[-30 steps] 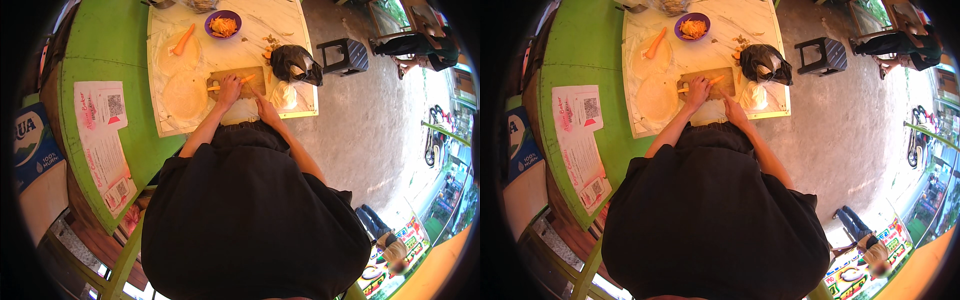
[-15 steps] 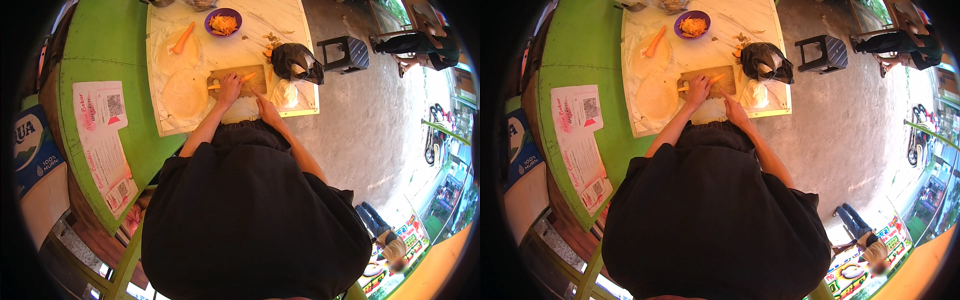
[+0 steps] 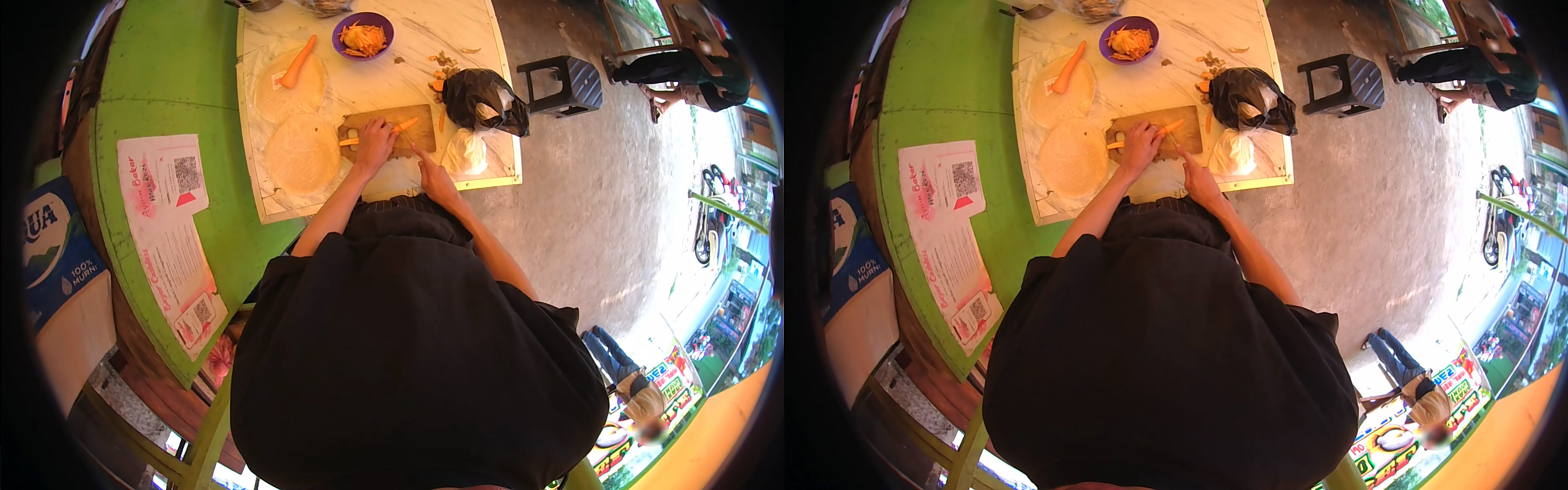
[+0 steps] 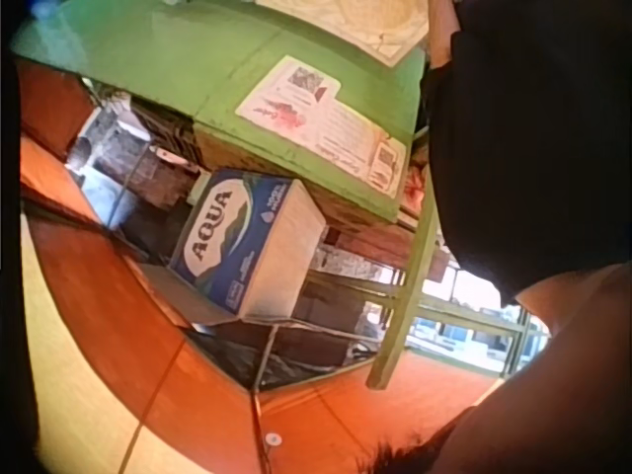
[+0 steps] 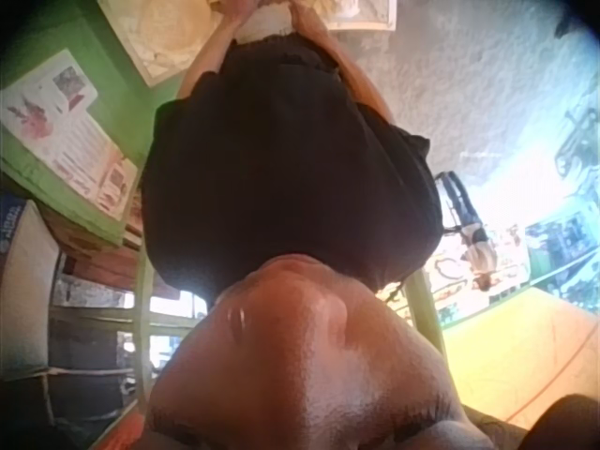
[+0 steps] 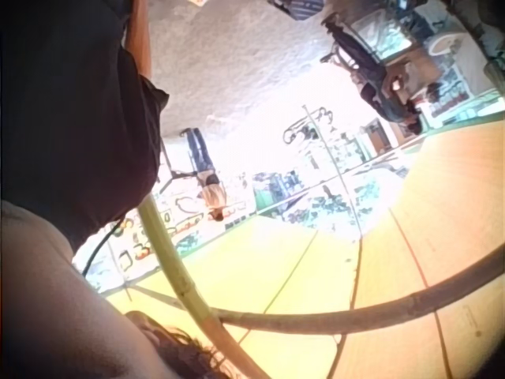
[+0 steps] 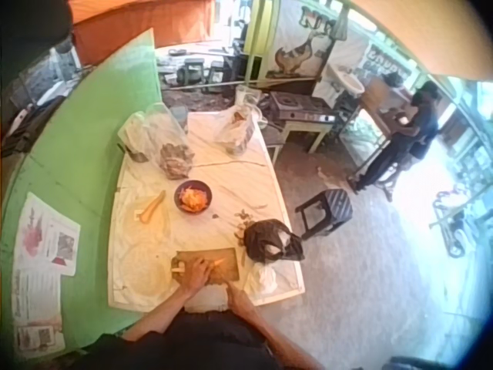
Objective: The person slices a carrot into thin strips on a wooden cutting board using a knife. The sliced pieces are placed into a purple bowl on the table. The person continues slicing the carrot throughout the clip.
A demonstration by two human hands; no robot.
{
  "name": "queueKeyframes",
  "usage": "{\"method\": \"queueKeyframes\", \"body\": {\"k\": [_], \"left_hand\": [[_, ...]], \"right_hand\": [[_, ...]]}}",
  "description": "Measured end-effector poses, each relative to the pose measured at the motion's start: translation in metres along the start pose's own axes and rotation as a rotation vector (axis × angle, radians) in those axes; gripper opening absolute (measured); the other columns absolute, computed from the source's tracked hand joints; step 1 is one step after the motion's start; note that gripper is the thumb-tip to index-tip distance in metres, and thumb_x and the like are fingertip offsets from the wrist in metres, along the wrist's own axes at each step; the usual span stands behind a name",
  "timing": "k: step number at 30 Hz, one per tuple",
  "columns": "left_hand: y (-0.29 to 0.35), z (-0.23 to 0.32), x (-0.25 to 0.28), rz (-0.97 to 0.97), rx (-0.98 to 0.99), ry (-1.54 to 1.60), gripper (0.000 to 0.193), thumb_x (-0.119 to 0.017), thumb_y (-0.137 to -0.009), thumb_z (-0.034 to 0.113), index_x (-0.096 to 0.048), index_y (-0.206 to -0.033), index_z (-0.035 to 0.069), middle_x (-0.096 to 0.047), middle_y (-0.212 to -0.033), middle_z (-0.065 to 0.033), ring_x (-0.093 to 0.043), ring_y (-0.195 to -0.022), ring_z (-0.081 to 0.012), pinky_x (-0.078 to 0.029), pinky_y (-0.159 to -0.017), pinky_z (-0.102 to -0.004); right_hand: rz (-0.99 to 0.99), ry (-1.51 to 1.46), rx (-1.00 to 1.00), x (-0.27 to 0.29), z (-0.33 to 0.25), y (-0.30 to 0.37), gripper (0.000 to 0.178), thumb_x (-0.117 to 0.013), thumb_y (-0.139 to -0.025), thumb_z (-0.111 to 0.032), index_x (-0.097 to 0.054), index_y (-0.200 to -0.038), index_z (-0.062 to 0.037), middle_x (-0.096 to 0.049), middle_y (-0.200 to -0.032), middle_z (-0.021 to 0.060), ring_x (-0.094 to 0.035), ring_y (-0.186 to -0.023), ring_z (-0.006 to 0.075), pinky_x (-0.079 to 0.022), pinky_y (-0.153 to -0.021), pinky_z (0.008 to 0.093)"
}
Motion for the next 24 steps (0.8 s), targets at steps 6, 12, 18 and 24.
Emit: {"method": "queueKeyframes", "body": {"k": [6,12,18,24], "left_hand": [[0.001,0.001,0.003,0.030,-0.045,0.004,0.020,-0.073,-0.094,0.012,-0.073,-0.105,-0.004,-0.061,-0.097,-0.0149,-0.058,-0.097,-0.0347,-0.048,-0.088,-0.0456],[0.004,-0.003,0.000,0.031,-0.037,-0.007,0.021,-0.072,-0.094,0.013,-0.074,-0.107,-0.003,-0.061,-0.098,-0.0133,-0.058,-0.099,-0.0335,-0.047,-0.090,-0.0448],[0.004,-0.004,-0.003,-0.002,-0.001,-0.002,0.022,-0.069,-0.095,0.011,-0.073,-0.111,-0.003,-0.062,-0.106,-0.0144,-0.058,-0.106,-0.0345,-0.046,-0.094,-0.0459],[0.007,-0.007,-0.003,0.019,0.027,0.032,0.022,-0.071,-0.094,0.012,-0.073,-0.109,-0.003,-0.062,-0.106,-0.0147,-0.059,-0.105,-0.0346,-0.047,-0.093,-0.0463]], "right_hand": [[0.074,0.213,0.128,-0.010,0.012,0.002,0.051,-0.047,-0.107,-0.009,-0.037,-0.157,-0.0118,-0.069,-0.100,0.0312,-0.063,-0.071,0.0536,-0.046,-0.062,0.0613],[0.085,0.176,0.167,-0.021,0.028,0.000,0.047,-0.047,-0.107,-0.009,-0.040,-0.154,-0.0091,-0.067,-0.120,0.0284,-0.064,-0.070,0.0503,-0.048,-0.060,0.0568],[0.017,-0.005,0.063,-0.018,0.032,-0.001,0.045,-0.044,-0.109,-0.011,-0.041,-0.154,-0.0096,-0.064,-0.130,0.0278,-0.064,-0.078,0.0537,-0.049,-0.069,0.0583],[-0.073,-0.105,-0.072,0.000,0.019,0.001,0.047,-0.043,-0.111,-0.015,-0.040,-0.158,-0.0134,-0.064,-0.120,0.0356,-0.063,-0.099,0.0555,-0.049,-0.081,0.0567]]}}
Point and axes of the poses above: each hand's wrist, its own y-axis away from the middle knuckle, its own x-axis out of the back of the hand, z = x × y, the point moved 6 cm from there along -y, towards the middle knuckle
